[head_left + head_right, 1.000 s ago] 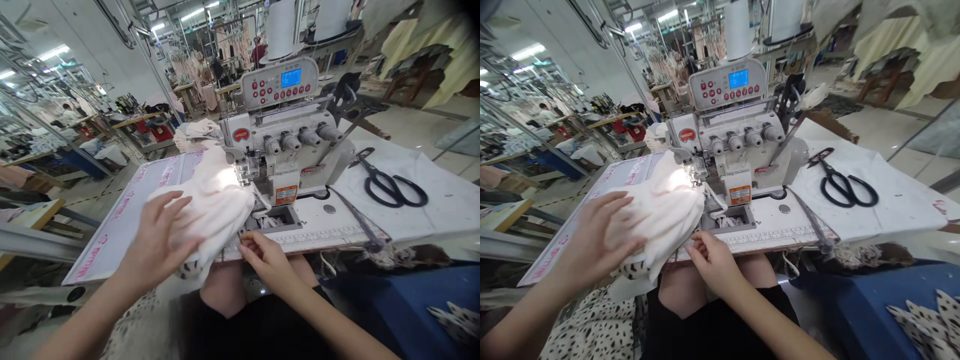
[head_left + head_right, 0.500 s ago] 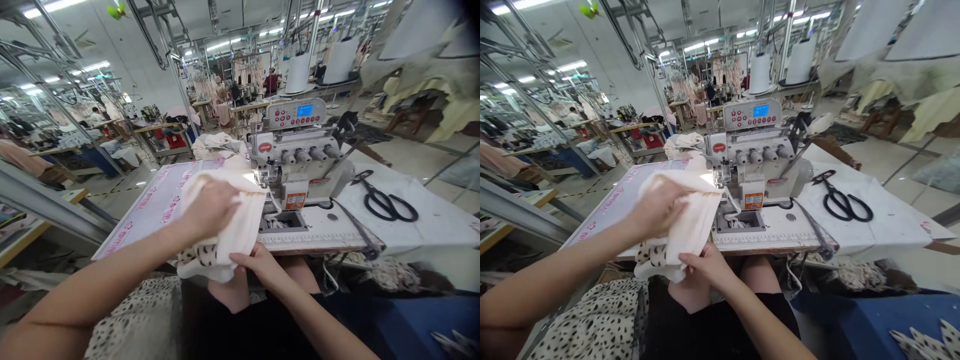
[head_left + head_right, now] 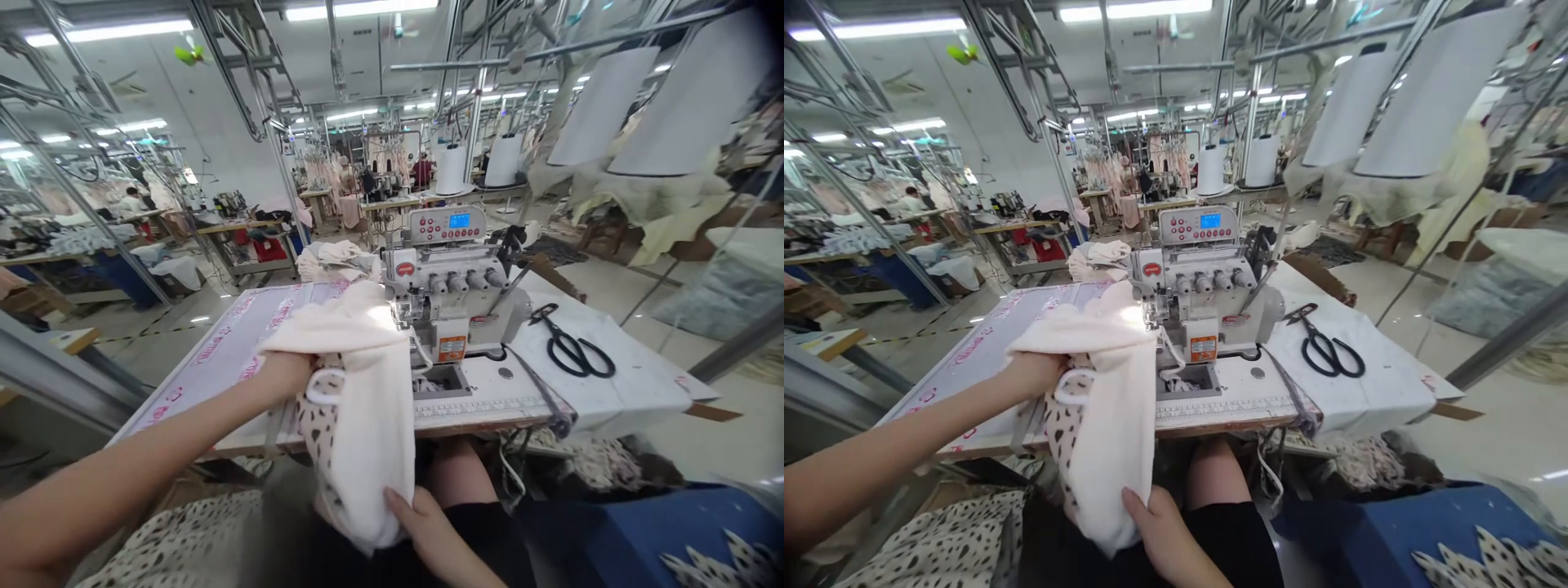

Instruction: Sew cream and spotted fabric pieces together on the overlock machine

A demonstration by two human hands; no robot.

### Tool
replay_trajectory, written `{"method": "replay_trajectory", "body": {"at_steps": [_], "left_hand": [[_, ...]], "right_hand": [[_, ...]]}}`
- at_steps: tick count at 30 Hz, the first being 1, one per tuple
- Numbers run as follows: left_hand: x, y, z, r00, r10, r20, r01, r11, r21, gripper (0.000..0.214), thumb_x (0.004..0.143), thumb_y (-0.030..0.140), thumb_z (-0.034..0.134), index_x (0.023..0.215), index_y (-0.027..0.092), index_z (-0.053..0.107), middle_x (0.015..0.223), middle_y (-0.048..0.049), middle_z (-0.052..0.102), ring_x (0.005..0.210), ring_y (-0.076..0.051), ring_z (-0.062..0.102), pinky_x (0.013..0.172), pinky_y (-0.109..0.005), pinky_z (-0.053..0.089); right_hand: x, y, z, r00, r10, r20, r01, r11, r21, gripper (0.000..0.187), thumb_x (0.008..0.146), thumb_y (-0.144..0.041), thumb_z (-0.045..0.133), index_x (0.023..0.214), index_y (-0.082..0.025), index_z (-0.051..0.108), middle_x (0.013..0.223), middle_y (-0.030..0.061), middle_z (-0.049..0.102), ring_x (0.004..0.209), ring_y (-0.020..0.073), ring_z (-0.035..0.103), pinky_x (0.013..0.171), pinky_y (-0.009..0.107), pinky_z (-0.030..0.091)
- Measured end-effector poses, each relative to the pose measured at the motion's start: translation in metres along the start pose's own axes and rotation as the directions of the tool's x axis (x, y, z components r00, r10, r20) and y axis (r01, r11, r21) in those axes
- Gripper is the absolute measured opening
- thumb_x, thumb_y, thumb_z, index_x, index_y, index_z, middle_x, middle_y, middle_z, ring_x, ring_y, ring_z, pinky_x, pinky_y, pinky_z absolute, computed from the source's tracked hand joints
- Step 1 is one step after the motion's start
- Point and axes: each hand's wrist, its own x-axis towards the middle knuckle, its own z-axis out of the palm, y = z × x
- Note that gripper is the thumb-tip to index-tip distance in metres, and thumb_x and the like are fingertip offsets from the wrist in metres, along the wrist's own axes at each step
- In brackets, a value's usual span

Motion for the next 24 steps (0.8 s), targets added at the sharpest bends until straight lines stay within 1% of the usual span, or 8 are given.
{"method": "replay_trajectory", "body": {"at_steps": [2,5,9,12,15,18,21,24], "left_hand": [[-0.005,-0.003,-0.001,0.998,-0.017,-0.057,0.016,1.000,-0.012,0.027,0.084,0.022,0.036,0.095,0.012,0.058,0.093,-0.0125,0.062,0.086,-0.025,0.058,0.077,-0.036,0.044],[-0.016,0.000,0.004,0.963,-0.014,-0.270,0.011,1.000,-0.015,0.031,0.086,0.030,0.036,0.108,0.014,0.051,0.099,-0.0121,0.058,0.093,-0.025,0.054,0.081,-0.037,0.043],[-0.013,-0.009,0.016,0.695,0.067,-0.716,-0.009,0.996,0.085,0.039,0.080,0.027,0.049,0.115,0.012,0.044,0.111,-0.0195,0.048,0.110,-0.032,0.041,0.090,-0.048,0.036],[0.002,-0.027,0.014,0.585,0.093,-0.806,-0.007,0.994,0.109,0.041,0.077,0.023,0.054,0.116,0.017,0.044,0.119,-0.0188,0.044,0.118,-0.032,0.035,0.092,-0.049,0.033],[0.015,-0.044,0.003,0.648,0.135,-0.750,-0.028,0.988,0.154,0.025,0.082,0.019,0.046,0.107,0.021,0.051,0.119,-0.0133,0.050,0.118,-0.030,0.039,0.091,-0.051,0.031],[0.017,-0.053,-0.012,0.729,0.220,-0.649,-0.173,0.975,0.136,0.026,0.085,0.014,0.034,0.102,0.019,0.053,0.114,-0.0110,0.055,0.111,-0.024,0.047,0.089,-0.044,0.036],[0.003,-0.050,-0.033,0.746,0.220,-0.629,-0.245,0.968,0.049,0.031,0.087,0.019,0.029,0.109,0.014,0.050,0.107,-0.0137,0.058,0.099,-0.022,0.054,0.082,-0.035,0.042],[-0.025,-0.025,-0.058,0.823,0.276,-0.497,-0.297,0.954,0.038,0.032,0.088,0.024,0.027,0.109,0.015,0.049,0.092,-0.0097,0.064,0.080,-0.019,0.060,0.067,-0.029,0.044]], "right_hand": [[0.003,-0.001,-0.014,0.993,-0.115,-0.041,0.098,0.950,-0.295,0.047,0.081,-0.048,0.049,0.101,-0.009,0.065,0.100,0.0150,0.065,0.096,0.0299,0.058,0.087,0.040,0.042],[0.003,-0.013,-0.028,0.975,-0.219,-0.049,0.175,0.880,-0.443,0.036,0.084,-0.038,0.048,0.110,-0.015,0.059,0.108,0.0112,0.063,0.099,0.0257,0.057,0.087,0.035,0.042],[0.000,-0.017,-0.029,0.962,-0.272,-0.035,0.221,0.846,-0.485,0.029,0.086,-0.031,0.046,0.108,-0.018,0.057,0.105,0.0092,0.063,0.095,0.0231,0.058,0.084,0.032,0.044],[0.001,-0.009,-0.028,0.950,-0.313,-0.019,0.247,0.784,-0.570,0.023,0.085,-0.029,0.045,0.101,-0.018,0.058,0.096,0.0087,0.064,0.090,0.0229,0.059,0.081,0.031,0.045],[0.000,-0.003,-0.030,0.943,-0.332,-0.024,0.238,0.721,-0.651,0.020,0.085,-0.028,0.044,0.092,-0.017,0.058,0.086,0.0079,0.064,0.080,0.0215,0.060,0.073,0.030,0.048],[-0.005,-0.006,-0.035,0.918,-0.395,-0.025,0.266,0.662,-0.701,0.018,0.086,-0.025,0.043,0.094,-0.018,0.058,0.086,0.0075,0.064,0.079,0.0205,0.061,0.070,0.028,0.049],[-0.010,-0.019,-0.039,0.834,-0.551,-0.012,0.344,0.538,-0.770,0.023,0.085,-0.020,0.044,0.106,-0.021,0.054,0.101,0.0091,0.062,0.093,0.0217,0.059,0.080,0.032,0.049],[-0.007,-0.039,-0.038,0.729,-0.685,0.007,0.381,0.398,-0.835,0.033,0.084,-0.015,0.044,0.117,-0.023,0.046,0.113,0.0103,0.055,0.105,0.0224,0.053,0.088,0.036,0.047]]}}
